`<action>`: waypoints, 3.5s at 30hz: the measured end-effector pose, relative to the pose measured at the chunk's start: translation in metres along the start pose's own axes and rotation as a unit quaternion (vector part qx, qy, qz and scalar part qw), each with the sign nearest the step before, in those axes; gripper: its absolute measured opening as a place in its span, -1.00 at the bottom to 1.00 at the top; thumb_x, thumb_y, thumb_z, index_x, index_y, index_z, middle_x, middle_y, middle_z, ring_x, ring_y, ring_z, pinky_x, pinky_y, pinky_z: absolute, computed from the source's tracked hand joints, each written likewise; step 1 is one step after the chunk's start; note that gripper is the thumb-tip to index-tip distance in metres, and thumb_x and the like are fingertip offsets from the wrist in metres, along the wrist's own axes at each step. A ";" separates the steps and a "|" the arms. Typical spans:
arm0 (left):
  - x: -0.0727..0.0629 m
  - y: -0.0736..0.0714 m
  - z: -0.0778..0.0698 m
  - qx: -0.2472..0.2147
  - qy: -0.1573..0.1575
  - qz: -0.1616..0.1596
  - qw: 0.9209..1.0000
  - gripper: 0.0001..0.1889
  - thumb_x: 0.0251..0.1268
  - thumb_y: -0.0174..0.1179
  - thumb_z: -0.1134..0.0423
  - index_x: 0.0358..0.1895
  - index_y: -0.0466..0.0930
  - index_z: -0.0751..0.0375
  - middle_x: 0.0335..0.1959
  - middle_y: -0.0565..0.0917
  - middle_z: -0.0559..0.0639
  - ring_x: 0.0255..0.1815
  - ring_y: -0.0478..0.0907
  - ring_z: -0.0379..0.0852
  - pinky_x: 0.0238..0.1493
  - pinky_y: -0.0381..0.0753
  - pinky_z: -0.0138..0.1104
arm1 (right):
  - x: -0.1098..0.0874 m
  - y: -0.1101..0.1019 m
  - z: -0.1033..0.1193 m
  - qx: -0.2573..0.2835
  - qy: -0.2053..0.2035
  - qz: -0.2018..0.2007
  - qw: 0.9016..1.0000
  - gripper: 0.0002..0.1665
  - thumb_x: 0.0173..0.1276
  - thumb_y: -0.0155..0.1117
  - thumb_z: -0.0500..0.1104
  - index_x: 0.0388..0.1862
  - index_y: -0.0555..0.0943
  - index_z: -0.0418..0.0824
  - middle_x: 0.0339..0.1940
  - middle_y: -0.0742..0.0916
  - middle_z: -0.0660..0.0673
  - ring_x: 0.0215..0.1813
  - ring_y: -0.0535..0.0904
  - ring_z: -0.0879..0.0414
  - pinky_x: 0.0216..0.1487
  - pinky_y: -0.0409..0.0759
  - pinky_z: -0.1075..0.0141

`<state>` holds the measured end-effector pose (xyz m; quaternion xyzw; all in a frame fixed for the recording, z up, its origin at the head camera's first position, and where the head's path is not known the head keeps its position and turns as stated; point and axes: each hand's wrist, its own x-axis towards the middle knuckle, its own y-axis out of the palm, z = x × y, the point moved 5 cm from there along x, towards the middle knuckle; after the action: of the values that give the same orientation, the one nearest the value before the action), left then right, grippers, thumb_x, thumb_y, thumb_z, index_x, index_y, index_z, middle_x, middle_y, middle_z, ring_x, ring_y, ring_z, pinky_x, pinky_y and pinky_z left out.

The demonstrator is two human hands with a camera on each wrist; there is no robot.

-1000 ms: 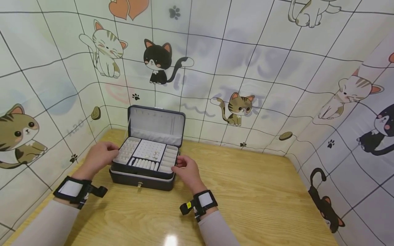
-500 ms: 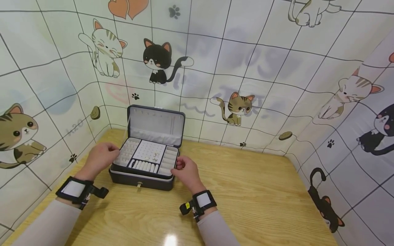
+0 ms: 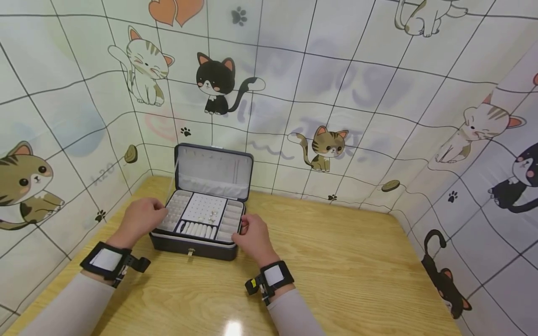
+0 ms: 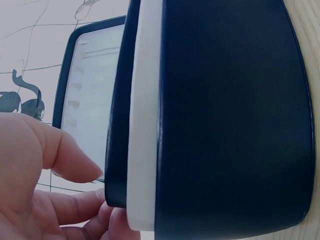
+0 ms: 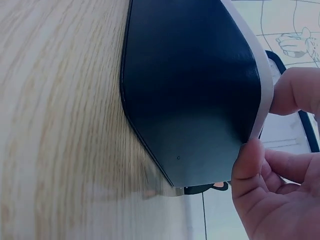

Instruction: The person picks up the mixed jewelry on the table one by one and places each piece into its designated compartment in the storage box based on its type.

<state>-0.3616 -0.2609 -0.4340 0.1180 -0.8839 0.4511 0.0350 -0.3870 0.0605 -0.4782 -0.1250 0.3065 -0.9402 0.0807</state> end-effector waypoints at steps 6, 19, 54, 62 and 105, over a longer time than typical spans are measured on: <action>0.000 0.001 -0.002 0.013 0.013 0.013 1.000 -0.72 0.36 0.15 0.18 -0.42 0.66 0.31 -0.50 0.60 0.11 -0.47 0.52 0.02 -0.50 0.39 -0.27 | -0.002 0.001 0.004 -0.030 -0.009 -0.001 0.999 -0.31 0.14 0.49 -0.21 0.28 0.61 -0.38 -0.07 0.66 -0.14 -0.18 0.55 0.13 -0.13 0.58 0.29; 0.001 0.007 -0.005 0.061 0.049 0.016 0.997 -0.61 0.34 0.19 0.25 -0.70 0.39 0.14 -0.72 0.37 -0.04 -0.63 0.37 -0.04 -0.55 0.26 -0.27 | -0.004 0.003 0.010 -0.056 -0.042 0.000 0.998 -0.44 0.13 0.43 -0.21 0.17 0.75 -0.29 -0.25 0.54 -0.07 -0.27 0.47 0.14 -0.29 0.45 0.35; -0.007 0.024 -0.028 0.240 0.191 -0.037 0.951 -0.87 0.22 0.28 0.46 -0.46 0.66 0.47 -0.59 0.56 0.15 -0.54 0.46 0.00 -0.45 0.61 -0.11 | 0.005 0.006 -0.014 0.052 -0.038 0.009 0.998 -0.54 0.22 0.37 -0.29 0.14 0.68 -0.20 -0.13 0.59 -0.15 -0.12 0.50 0.08 -0.10 0.51 0.37; 0.007 0.016 -0.013 0.148 0.129 0.014 0.980 -0.79 0.29 0.22 0.38 -0.55 0.55 0.27 -0.61 0.51 0.06 -0.57 0.43 0.00 -0.51 0.42 -0.16 | 0.013 0.015 -0.037 0.236 -0.028 0.037 0.971 -0.52 0.29 0.26 -0.45 0.22 0.59 -0.37 -0.16 0.48 -0.15 -0.27 0.47 0.18 -0.34 0.51 0.41; 0.064 0.026 0.015 -0.337 0.024 0.138 0.931 -0.13 0.66 -0.18 -0.10 0.73 -0.33 0.34 0.76 -0.15 0.41 0.78 -0.16 0.39 0.68 -0.04 0.31 | 0.054 -0.006 -0.014 0.285 -0.049 -0.002 0.957 -0.18 0.60 0.05 0.00 0.76 0.12 -0.05 0.76 0.27 -0.10 0.77 0.14 -0.13 0.69 0.11 -0.23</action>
<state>-0.4289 -0.2692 -0.4526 -0.0349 -0.9904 0.1298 0.0311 -0.4427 0.0609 -0.4752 -0.1432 0.0215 -0.9814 0.1260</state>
